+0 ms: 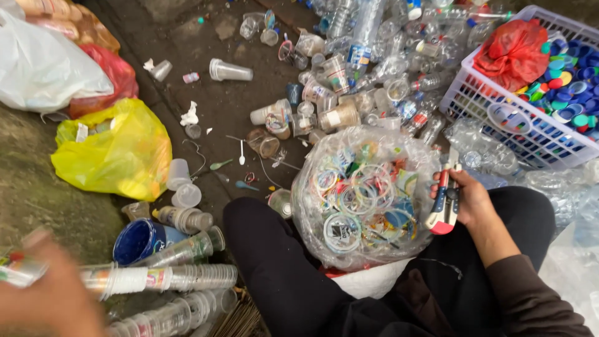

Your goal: Cutting the rims off plastic cups and sorting them into a bag at a recycling center.

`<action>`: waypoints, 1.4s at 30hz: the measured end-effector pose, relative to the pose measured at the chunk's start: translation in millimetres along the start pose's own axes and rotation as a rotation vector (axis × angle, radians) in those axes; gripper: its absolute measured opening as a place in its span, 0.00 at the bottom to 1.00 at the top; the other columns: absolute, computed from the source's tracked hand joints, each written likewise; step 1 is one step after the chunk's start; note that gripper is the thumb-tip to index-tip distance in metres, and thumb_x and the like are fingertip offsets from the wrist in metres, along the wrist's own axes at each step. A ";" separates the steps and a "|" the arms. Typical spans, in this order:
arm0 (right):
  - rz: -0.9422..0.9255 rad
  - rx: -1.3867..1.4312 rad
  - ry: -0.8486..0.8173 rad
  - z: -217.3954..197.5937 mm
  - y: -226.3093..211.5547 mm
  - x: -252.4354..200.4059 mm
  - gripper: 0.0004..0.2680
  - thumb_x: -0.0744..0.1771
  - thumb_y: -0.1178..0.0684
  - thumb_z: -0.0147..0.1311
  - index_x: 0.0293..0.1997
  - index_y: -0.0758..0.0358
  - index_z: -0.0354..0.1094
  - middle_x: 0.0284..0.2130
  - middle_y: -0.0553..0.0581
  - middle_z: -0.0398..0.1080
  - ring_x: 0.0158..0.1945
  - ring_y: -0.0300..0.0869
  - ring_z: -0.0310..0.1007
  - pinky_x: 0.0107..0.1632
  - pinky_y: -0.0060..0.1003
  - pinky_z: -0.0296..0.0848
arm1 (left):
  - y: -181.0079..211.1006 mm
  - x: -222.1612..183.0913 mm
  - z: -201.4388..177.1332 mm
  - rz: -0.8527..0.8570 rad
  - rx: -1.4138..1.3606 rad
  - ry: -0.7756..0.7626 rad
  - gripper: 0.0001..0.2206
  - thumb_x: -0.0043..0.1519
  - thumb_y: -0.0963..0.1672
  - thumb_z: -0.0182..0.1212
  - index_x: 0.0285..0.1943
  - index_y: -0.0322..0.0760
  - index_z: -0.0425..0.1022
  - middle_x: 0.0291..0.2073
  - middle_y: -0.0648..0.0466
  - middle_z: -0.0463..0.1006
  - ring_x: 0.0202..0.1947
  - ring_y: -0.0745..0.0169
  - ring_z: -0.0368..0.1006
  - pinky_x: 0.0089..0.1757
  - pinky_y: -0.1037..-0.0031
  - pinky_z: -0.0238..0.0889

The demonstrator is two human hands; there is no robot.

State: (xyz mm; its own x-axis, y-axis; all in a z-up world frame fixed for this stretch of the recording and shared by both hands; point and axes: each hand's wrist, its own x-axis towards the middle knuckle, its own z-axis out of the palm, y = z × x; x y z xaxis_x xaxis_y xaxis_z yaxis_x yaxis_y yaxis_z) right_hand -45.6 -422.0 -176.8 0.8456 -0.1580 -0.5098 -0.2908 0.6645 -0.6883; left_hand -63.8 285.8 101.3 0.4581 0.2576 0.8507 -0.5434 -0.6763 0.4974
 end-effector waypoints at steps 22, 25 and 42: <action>-0.302 0.189 -0.085 -64.7 -56.4 -38.4 0.14 0.70 0.57 0.49 0.64 0.72 0.60 0.40 0.59 0.67 0.37 0.43 0.69 0.39 0.35 0.71 | -205.2 -392.5 319.2 -0.647 0.734 -0.993 0.21 0.57 0.41 0.67 0.59 0.37 0.70 0.51 0.37 0.75 0.50 0.37 0.77 0.47 0.57 0.74; -0.308 0.136 -0.074 -42.8 -54.8 -46.8 0.14 0.70 0.57 0.49 0.62 0.71 0.61 0.39 0.59 0.67 0.37 0.43 0.69 0.38 0.35 0.70 | -212.5 -394.6 316.7 -0.788 0.804 -0.916 0.13 0.62 0.42 0.64 0.54 0.31 0.71 0.47 0.36 0.77 0.47 0.34 0.78 0.44 0.54 0.74; -0.304 0.079 -0.092 1.0 -52.2 -39.5 0.12 0.71 0.58 0.47 0.61 0.70 0.61 0.37 0.59 0.67 0.35 0.44 0.69 0.36 0.38 0.72 | -191.5 -377.5 308.5 -0.872 0.823 -0.988 0.07 0.62 0.40 0.63 0.46 0.31 0.77 0.48 0.37 0.79 0.48 0.34 0.78 0.46 0.54 0.74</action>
State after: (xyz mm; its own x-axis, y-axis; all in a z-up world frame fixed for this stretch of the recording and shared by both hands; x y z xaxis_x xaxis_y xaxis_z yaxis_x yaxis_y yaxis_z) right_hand -63.4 -449.7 -120.2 0.9264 -0.2934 -0.2361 0.0134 0.6520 -0.7581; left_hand 84.3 105.2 -367.5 0.8607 0.4421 -0.2526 0.4997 -0.8286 0.2525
